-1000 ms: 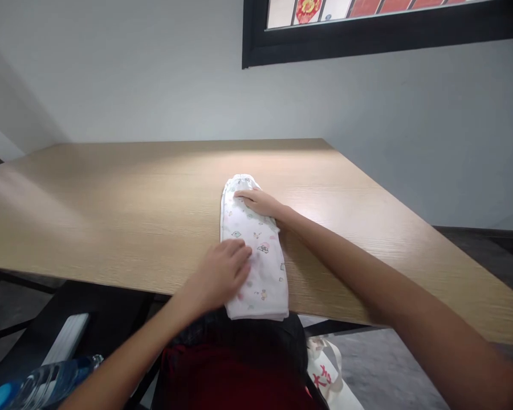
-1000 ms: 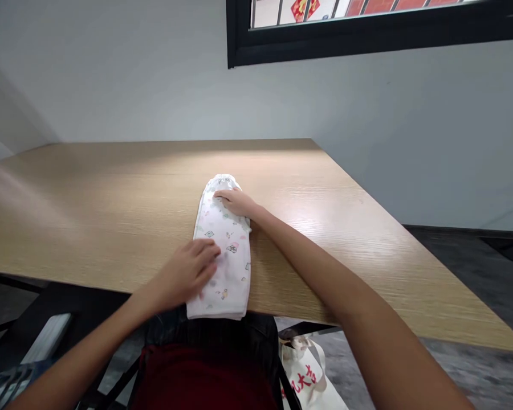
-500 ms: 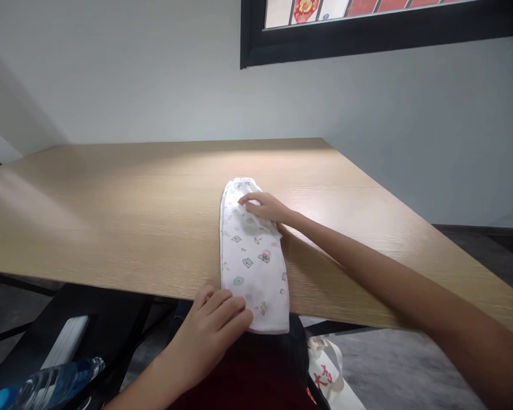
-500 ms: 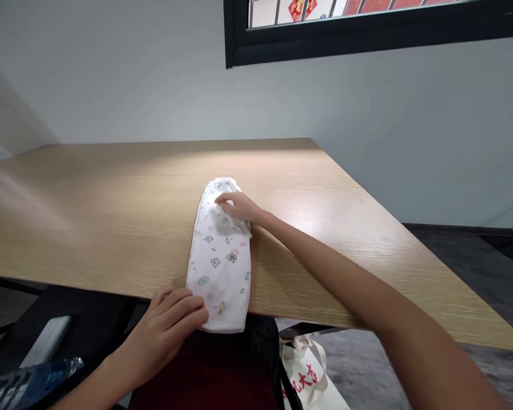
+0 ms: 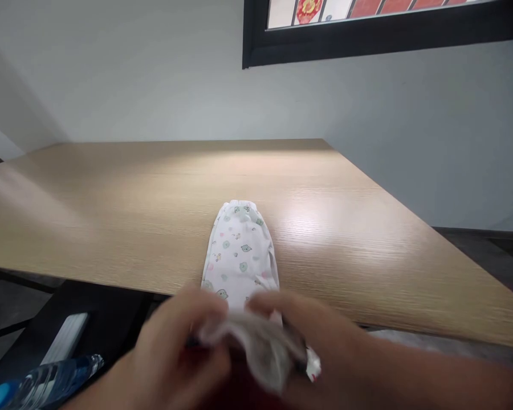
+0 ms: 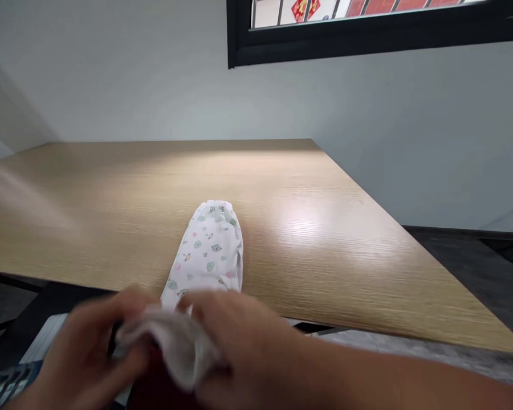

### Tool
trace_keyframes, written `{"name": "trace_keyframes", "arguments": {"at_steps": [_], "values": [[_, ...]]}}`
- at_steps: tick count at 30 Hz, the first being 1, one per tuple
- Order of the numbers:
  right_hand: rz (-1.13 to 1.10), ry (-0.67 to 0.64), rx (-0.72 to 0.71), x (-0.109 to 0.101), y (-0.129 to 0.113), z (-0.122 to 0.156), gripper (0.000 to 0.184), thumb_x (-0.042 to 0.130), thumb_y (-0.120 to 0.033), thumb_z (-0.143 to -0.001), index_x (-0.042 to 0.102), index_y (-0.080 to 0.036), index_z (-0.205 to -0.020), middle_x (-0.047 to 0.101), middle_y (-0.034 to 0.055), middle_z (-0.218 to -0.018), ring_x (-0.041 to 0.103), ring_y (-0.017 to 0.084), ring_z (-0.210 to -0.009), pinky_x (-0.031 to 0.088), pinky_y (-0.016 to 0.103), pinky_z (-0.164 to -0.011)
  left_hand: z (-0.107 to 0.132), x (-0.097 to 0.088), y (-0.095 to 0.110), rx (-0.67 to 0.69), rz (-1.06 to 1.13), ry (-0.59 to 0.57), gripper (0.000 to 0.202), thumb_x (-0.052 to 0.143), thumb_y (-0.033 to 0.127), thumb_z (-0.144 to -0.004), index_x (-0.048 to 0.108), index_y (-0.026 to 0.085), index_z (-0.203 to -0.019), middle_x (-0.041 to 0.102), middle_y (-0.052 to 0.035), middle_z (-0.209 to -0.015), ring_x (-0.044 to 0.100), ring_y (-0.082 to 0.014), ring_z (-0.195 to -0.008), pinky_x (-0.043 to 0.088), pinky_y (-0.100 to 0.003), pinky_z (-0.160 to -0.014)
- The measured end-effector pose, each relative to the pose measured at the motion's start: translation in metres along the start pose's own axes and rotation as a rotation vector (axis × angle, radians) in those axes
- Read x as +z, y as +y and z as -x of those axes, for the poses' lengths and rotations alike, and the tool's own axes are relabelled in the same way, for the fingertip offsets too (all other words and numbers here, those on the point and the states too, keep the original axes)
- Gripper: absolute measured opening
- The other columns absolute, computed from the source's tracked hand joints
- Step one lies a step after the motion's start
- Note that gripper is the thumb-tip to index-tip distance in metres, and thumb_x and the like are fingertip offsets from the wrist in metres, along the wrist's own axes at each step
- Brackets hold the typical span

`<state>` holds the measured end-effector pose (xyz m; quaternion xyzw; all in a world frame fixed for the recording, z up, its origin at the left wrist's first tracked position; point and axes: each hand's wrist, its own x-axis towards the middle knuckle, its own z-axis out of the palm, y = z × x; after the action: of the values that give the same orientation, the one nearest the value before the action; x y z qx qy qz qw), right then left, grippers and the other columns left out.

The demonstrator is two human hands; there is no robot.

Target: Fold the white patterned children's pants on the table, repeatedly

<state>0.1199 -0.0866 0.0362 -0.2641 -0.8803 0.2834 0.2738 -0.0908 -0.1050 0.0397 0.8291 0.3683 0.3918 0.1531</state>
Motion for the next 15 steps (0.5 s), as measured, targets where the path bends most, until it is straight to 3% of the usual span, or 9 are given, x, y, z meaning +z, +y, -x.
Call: {"name": "trace_keyframes", "arguments": {"at_steps": [2, 5, 8, 10, 12, 15], "values": [[-0.170, 0.138, 0.116, -0.017, 0.021, -0.026, 0.039, 0.055, -0.015, -0.070, 0.044, -0.021, -0.106, 0.057, -0.0045, -0.069, 0.051, 0.011, -0.053, 0.040, 0.021, -0.045, -0.031, -0.001, -0.021, -0.180, 0.020, 0.092, 0.020, 0.052, 0.022, -0.080, 0.045, 0.022, -0.099, 0.056, 0.0028, -0.071, 0.053, -0.0101, -0.057, 0.041, -0.019, -0.047], [-0.265, 0.235, 0.336, -0.038, 0.068, -0.068, 0.033, 0.052, -0.020, -0.074, 0.045, -0.018, -0.106, 0.056, -0.0025, -0.067, 0.053, 0.013, -0.057, 0.040, 0.024, -0.047, -0.088, 0.005, -0.070, -0.385, 0.052, 0.035, 0.022, 0.046, 0.030, -0.083, 0.041, 0.021, -0.102, 0.052, 0.0042, -0.066, 0.052, -0.0104, -0.053, 0.038, -0.019, -0.044], [-0.215, 0.261, 0.587, -0.048, 0.119, -0.094, 0.030, 0.052, -0.016, -0.073, 0.049, -0.014, -0.103, 0.059, 0.0018, -0.070, 0.056, 0.017, -0.062, 0.044, 0.028, -0.053, -0.125, 0.019, -0.116, -0.443, -0.158, -0.035, 0.027, 0.043, 0.026, -0.083, 0.040, 0.017, -0.109, 0.056, -0.0025, -0.083, 0.057, -0.0136, -0.067, 0.045, -0.023, -0.054], [-0.069, 0.280, 0.687, -0.048, 0.142, -0.099, 0.030, 0.051, -0.013, -0.073, 0.051, -0.011, -0.103, 0.060, 0.0063, -0.077, 0.057, 0.019, -0.068, 0.047, 0.032, -0.059, -0.129, 0.027, -0.134, -0.436, -0.257, -0.058, 0.032, 0.046, 0.020, -0.080, 0.044, 0.014, -0.111, 0.055, -0.0097, -0.099, 0.058, -0.0180, -0.082, 0.047, -0.030, -0.068], [0.145, 0.344, 0.645, -0.043, 0.152, -0.095, 0.031, 0.050, -0.013, -0.075, 0.051, -0.009, -0.105, 0.060, 0.0121, -0.089, 0.057, 0.023, -0.079, 0.047, 0.037, -0.067, -0.122, 0.033, -0.138, -0.392, -0.317, -0.082, 0.033, 0.048, 0.016, -0.078, 0.048, 0.012, -0.110, 0.051, -0.0137, -0.111, 0.054, -0.0228, -0.098, 0.044, -0.037, -0.082], [0.443, 0.442, 0.337, -0.028, 0.145, -0.088, 0.030, 0.044, -0.013, -0.079, 0.053, -0.008, -0.107, 0.056, 0.0167, -0.106, 0.050, 0.028, -0.099, 0.043, 0.044, -0.081, -0.107, 0.037, -0.129, -0.281, -0.389, -0.147, 0.029, 0.045, 0.015, -0.081, 0.054, 0.015, -0.109, 0.052, -0.0112, -0.116, 0.048, -0.0246, -0.109, 0.036, -0.042, -0.094]]}}
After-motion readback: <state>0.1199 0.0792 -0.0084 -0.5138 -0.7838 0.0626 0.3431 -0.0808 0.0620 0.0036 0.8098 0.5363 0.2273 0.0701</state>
